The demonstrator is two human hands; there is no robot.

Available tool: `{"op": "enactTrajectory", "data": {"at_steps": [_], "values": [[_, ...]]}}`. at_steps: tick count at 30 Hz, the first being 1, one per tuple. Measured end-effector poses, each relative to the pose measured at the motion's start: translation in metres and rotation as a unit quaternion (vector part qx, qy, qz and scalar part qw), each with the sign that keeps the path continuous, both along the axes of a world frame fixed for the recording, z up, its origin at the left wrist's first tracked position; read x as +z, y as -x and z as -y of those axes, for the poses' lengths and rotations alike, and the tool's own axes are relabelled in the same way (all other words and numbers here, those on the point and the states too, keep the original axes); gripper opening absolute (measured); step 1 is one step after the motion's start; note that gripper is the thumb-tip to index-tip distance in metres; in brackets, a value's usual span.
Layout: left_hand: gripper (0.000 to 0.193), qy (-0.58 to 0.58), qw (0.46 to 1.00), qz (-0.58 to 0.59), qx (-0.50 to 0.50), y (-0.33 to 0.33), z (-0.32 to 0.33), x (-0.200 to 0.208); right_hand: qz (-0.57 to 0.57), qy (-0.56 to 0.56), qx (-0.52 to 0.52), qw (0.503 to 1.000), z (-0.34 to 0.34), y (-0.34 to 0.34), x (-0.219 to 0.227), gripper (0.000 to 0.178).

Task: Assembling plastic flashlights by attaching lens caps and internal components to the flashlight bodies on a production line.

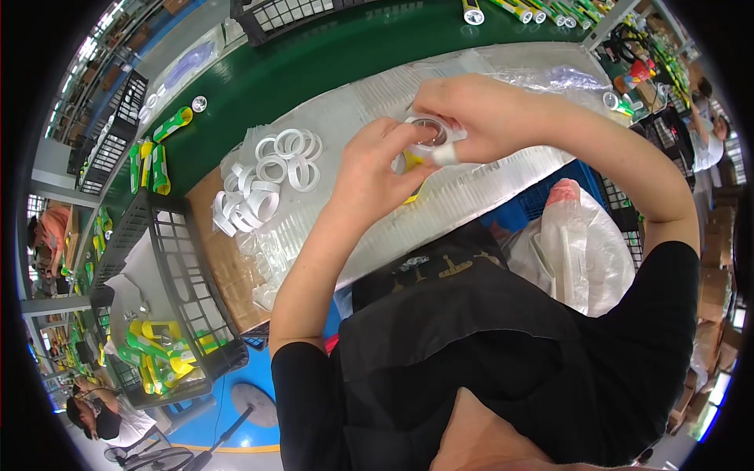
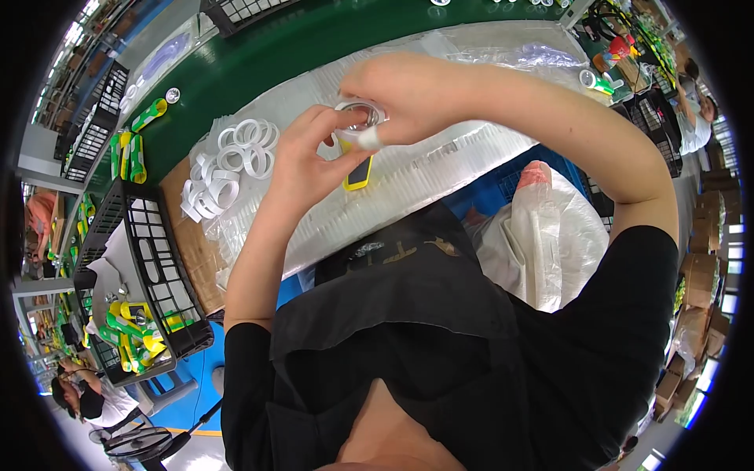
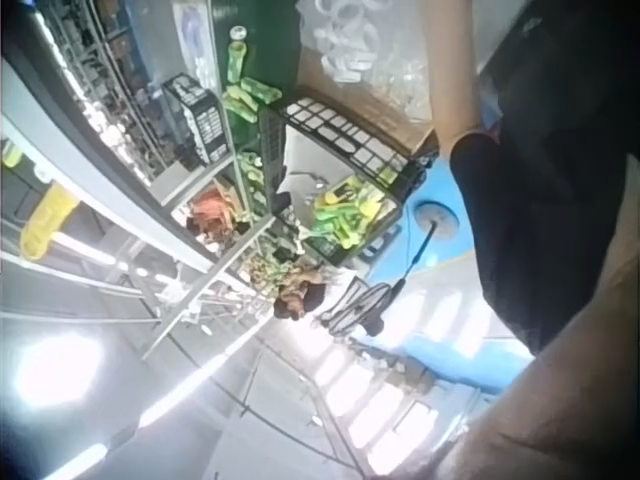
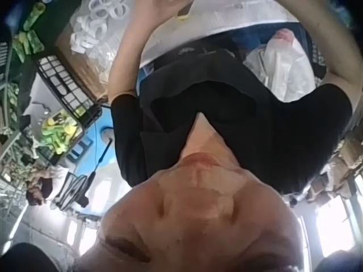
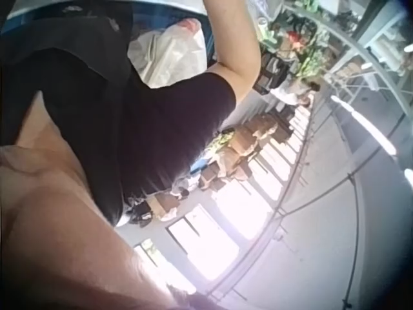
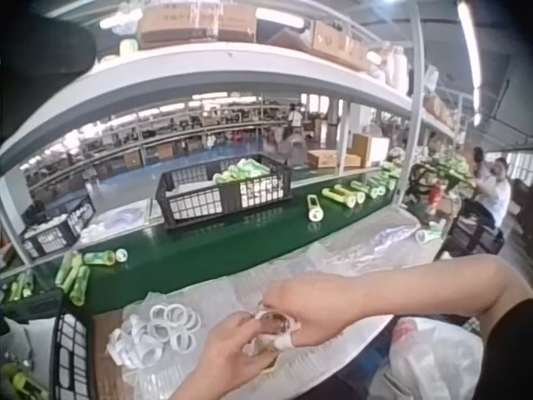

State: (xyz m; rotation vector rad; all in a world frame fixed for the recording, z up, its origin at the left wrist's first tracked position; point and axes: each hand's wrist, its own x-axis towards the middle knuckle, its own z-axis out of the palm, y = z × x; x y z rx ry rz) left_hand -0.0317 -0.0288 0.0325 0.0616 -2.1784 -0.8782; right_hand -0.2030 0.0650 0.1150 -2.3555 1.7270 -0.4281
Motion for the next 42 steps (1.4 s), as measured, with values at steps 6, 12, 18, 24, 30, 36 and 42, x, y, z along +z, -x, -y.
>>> {"op": "enactTrajectory", "data": {"at_steps": [6, 12, 18, 24, 30, 36, 42], "values": [[0.037, 0.020, 1.000, 0.014, 0.009, -0.004, 0.004, -0.002, -0.015, -0.035, -0.124, 0.992, -0.001, -0.005, -0.005, 0.047], [0.037, 0.010, 1.000, 0.005, 0.018, -0.001, 0.002, -0.001, -0.014, -0.016, -0.070, 0.997, 0.001, -0.007, -0.002, 0.054], [0.038, 0.006, 1.000, 0.005, 0.025, -0.003, 0.002, 0.002, 0.028, -0.013, -0.052, 0.998, 0.009, 0.015, -0.011, 0.060], [0.037, -0.012, 1.000, -0.002, 0.022, -0.006, 0.002, 0.000, -0.107, -0.066, -0.131, 0.983, 0.003, -0.012, 0.017, 0.063], [0.037, -0.001, 1.000, -0.001, 0.008, -0.008, 0.001, 0.001, -0.034, -0.027, -0.086, 0.995, 0.003, -0.013, 0.000, 0.057], [0.038, -0.006, 1.000, -0.016, 0.011, -0.008, 0.003, -0.003, 0.034, 0.020, -0.072, 0.997, -0.003, -0.012, -0.002, 0.052], [0.037, 0.003, 1.000, -0.018, 0.011, -0.008, 0.001, -0.001, 0.007, -0.023, -0.085, 0.996, 0.002, -0.009, 0.000, 0.051]]}}
